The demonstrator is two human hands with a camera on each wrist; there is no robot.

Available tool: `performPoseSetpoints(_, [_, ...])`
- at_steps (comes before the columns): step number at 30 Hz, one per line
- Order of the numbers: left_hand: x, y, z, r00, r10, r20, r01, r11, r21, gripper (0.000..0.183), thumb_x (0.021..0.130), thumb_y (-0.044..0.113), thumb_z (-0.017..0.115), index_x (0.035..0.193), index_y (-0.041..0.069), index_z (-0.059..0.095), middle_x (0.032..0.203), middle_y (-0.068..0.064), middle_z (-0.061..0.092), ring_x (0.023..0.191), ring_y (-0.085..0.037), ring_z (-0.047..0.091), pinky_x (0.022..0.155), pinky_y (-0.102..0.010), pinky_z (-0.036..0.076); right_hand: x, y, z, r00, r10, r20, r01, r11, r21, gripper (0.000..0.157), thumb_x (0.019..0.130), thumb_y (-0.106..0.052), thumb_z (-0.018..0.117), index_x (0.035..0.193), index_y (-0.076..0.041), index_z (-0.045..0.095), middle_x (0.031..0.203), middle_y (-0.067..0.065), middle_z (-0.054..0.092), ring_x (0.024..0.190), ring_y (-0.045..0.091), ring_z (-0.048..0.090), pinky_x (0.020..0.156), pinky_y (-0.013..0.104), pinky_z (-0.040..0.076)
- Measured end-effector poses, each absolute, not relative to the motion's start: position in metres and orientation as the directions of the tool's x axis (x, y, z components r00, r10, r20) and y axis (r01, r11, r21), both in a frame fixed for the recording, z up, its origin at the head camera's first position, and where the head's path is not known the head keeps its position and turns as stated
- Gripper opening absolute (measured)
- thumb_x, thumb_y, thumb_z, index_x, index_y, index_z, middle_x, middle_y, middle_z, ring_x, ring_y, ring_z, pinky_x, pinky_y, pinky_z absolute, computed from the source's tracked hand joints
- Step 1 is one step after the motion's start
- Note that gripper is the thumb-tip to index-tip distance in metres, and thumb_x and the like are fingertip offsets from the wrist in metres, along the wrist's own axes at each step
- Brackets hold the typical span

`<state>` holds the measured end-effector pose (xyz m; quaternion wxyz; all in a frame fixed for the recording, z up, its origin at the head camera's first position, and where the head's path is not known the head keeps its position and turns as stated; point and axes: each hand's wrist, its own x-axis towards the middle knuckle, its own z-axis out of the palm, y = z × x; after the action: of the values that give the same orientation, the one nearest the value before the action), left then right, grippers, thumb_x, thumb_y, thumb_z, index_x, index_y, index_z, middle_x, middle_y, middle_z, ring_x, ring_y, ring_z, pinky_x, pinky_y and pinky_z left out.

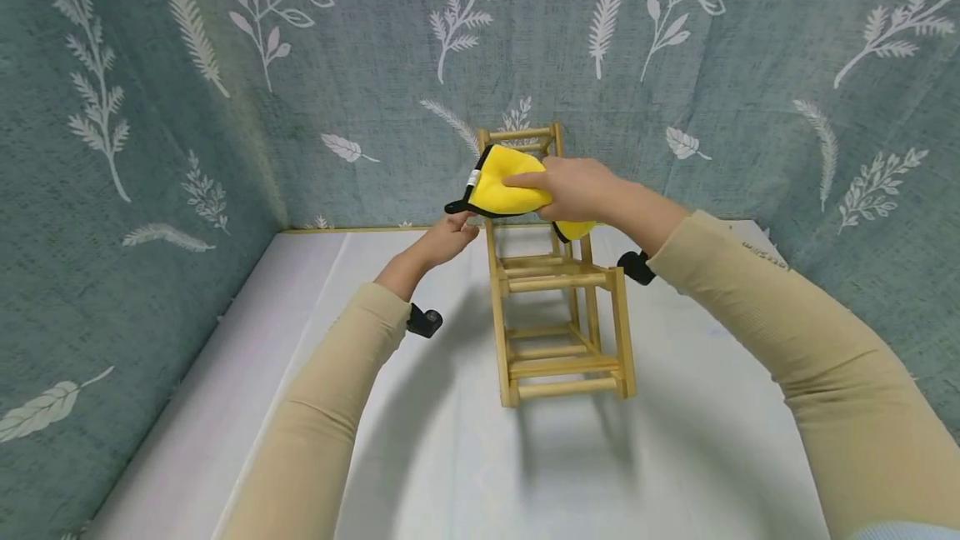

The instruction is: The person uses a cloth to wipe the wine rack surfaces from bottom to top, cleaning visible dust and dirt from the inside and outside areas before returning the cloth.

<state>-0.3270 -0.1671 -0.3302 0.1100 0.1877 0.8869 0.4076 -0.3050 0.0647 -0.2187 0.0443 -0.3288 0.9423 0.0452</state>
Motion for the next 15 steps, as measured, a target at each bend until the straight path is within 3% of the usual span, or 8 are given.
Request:
performPoseSetpoints(2, [-0.330, -0.166, -0.332, -0.897, 0.441, 0.007, 0.296, 0.590, 0.751, 0.059, 0.096, 0.007, 0.036, 0.149, 0.015, 0.010, 0.152, -0.013, 0.015, 0.137, -0.030, 0.021, 0.106, -0.048, 0.026, -0.303, 0.068, -0.219, -0.801, -0.586, -0.125, -0.597, 0.798, 0.085, 0.060, 0.089, -0.025, 0.058, 0.142, -0.032, 0.033, 0.115, 0.017, 0.053, 0.084, 0.026, 0.053, 0.063, 0.037, 0.044])
performPoseSetpoints(5, [-0.333, -0.166, -0.333, -0.872, 0.480, 0.091, 0.385, 0.562, 0.732, 0.071, 0.091, -0.006, 0.037, 0.149, 0.019, 0.005, 0.153, -0.011, 0.012, 0.138, -0.029, 0.019, 0.087, -0.043, 0.037, -0.297, 0.084, -0.213, -0.827, -0.542, -0.150, -0.559, 0.820, 0.122, 0.059, 0.087, -0.023, 0.061, 0.141, -0.028, 0.037, 0.114, 0.018, 0.054, 0.085, 0.027, 0.054, 0.059, 0.036, 0.045])
performPoseSetpoints(8, [-0.334, -0.167, -0.333, -0.867, 0.489, 0.095, 0.395, 0.560, 0.728, 0.073, 0.089, -0.008, 0.037, 0.149, 0.019, 0.004, 0.152, -0.013, 0.015, 0.136, -0.029, 0.022, 0.070, -0.039, 0.033, -0.290, 0.099, -0.204, -0.846, -0.500, -0.186, -0.526, 0.839, 0.140, 0.058, 0.086, -0.017, 0.060, 0.140, -0.024, 0.040, 0.116, 0.021, 0.055, 0.081, 0.027, 0.054, 0.054, 0.034, 0.044])
performPoseSetpoints(11, [-0.336, -0.168, -0.331, -0.862, 0.501, 0.084, 0.393, 0.553, 0.735, 0.073, 0.090, -0.009, 0.037, 0.149, 0.017, 0.004, 0.152, -0.013, 0.013, 0.136, -0.030, 0.023, 0.076, -0.042, 0.034, -0.285, 0.106, -0.197, -0.850, -0.498, -0.172, -0.523, 0.837, 0.161, 0.057, 0.085, -0.013, 0.057, 0.140, -0.023, 0.041, 0.115, 0.023, 0.056, 0.077, 0.026, 0.054, 0.050, 0.032, 0.042])
performPoseSetpoints(15, [-0.338, -0.170, -0.328, -0.849, 0.523, 0.072, 0.389, 0.527, 0.756, 0.070, 0.091, -0.009, 0.038, 0.149, 0.015, 0.007, 0.153, -0.010, 0.011, 0.135, -0.030, 0.025, 0.102, -0.047, 0.028, -0.284, 0.101, -0.200, -0.827, -0.551, -0.112, -0.562, 0.811, 0.161, 0.058, 0.087, -0.020, 0.059, 0.141, -0.025, 0.039, 0.110, 0.021, 0.055, 0.077, 0.026, 0.053, 0.055, 0.036, 0.044])
